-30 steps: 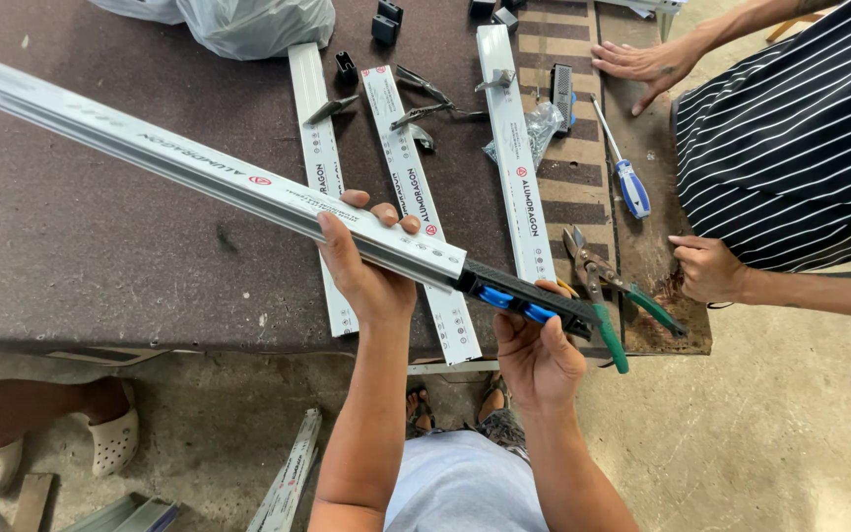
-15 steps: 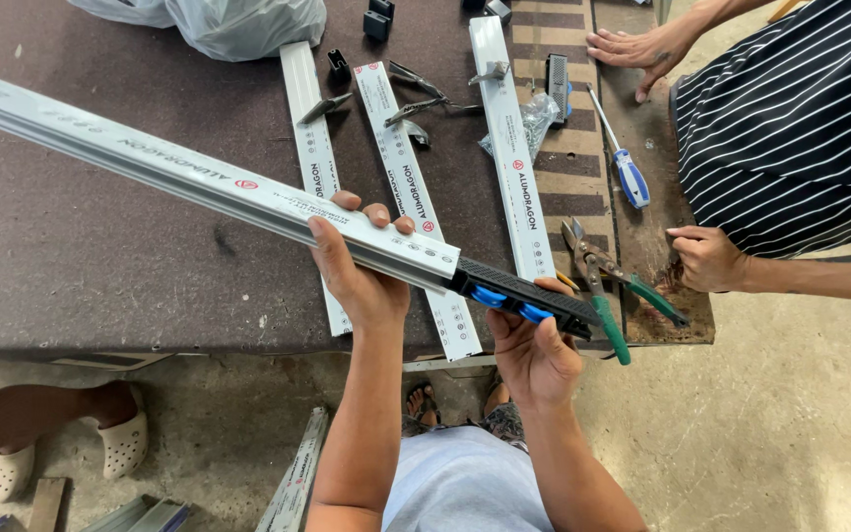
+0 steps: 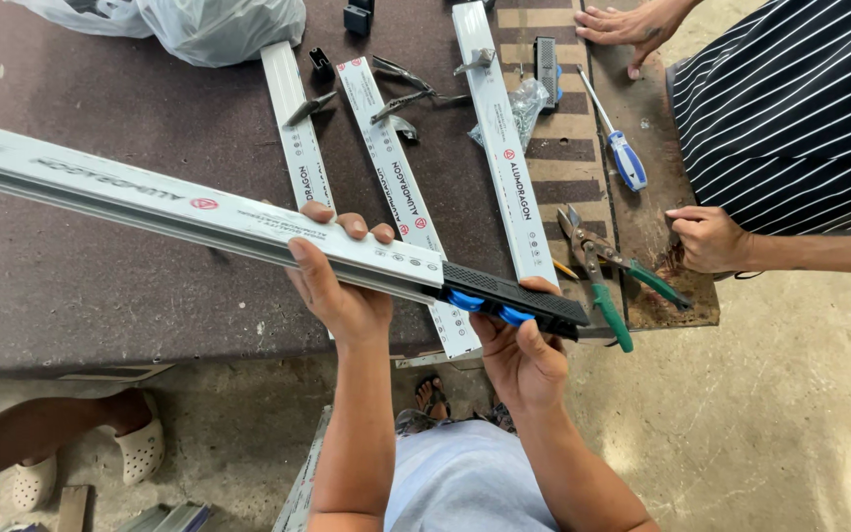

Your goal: The person uses tin snips to cut the ends of several aluminum profiles. They then insert a black plastic roller assembly into the cut profile and place the finished piece on the workbench.

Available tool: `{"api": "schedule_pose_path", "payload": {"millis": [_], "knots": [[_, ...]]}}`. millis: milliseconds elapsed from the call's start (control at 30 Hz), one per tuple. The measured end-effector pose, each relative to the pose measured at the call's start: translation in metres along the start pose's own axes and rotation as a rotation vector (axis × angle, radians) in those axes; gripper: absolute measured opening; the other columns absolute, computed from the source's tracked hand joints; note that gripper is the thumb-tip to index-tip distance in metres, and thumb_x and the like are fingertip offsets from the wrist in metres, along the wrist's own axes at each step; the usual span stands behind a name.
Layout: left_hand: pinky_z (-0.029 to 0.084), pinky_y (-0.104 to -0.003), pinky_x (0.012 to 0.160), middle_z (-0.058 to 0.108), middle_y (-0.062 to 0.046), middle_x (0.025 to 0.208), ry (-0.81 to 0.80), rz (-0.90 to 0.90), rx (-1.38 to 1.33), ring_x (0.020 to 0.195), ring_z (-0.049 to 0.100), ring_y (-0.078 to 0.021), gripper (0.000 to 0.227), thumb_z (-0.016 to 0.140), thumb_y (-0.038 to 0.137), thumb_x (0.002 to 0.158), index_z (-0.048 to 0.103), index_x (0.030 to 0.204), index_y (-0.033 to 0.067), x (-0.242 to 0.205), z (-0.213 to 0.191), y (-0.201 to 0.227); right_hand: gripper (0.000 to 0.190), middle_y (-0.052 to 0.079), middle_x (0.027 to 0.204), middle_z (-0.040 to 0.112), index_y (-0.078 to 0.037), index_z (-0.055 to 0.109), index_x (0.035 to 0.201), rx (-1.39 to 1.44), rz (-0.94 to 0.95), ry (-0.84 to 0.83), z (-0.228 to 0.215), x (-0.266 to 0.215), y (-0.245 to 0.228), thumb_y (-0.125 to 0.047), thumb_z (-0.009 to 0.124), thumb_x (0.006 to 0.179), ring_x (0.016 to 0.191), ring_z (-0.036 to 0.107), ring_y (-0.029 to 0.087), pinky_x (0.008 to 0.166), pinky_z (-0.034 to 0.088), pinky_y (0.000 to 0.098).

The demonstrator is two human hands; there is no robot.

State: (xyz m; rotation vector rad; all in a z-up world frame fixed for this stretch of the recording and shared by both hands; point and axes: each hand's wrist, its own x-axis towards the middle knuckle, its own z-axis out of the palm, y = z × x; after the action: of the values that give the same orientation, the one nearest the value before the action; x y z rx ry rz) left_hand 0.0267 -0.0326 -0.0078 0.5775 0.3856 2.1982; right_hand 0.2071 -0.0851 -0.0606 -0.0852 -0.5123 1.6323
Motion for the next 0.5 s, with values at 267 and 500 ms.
{"api": "schedule_pose_path", "payload": {"millis": [267,500], "knots": [[0.064,-0.041,0.083,0.055,-0.003,0.12,-0.065,0.011,-0.031,0.101,0.064,-0.0147,0.063,0.064,0.039,0.106,0.026,0.154,0.028,0.006,0.001,0.003,0.044,0.022,0.132,0.067,-0.005,0.05,0.142,0.183,0.063,-0.032,-0.009,0.003,0.007,-0.009,0.07,0.102,0.125,0.068,0.032,0.112,0.054,0.0427],[0.063,-0.036,0.077,0.055,-0.003,0.12,-0.13,0.0,-0.001,0.095,0.065,-0.013,0.071,0.065,0.042,0.105,0.024,0.161,0.0276,0.009,0.001,0.009,0.045,0.025,0.132,0.065,-0.005,0.051,0.14,0.112,0.042,-0.082,0.0,-0.001,0.008,-0.007,0.072,0.1,0.122,0.068,0.034,0.107,0.055,0.0414]]}}
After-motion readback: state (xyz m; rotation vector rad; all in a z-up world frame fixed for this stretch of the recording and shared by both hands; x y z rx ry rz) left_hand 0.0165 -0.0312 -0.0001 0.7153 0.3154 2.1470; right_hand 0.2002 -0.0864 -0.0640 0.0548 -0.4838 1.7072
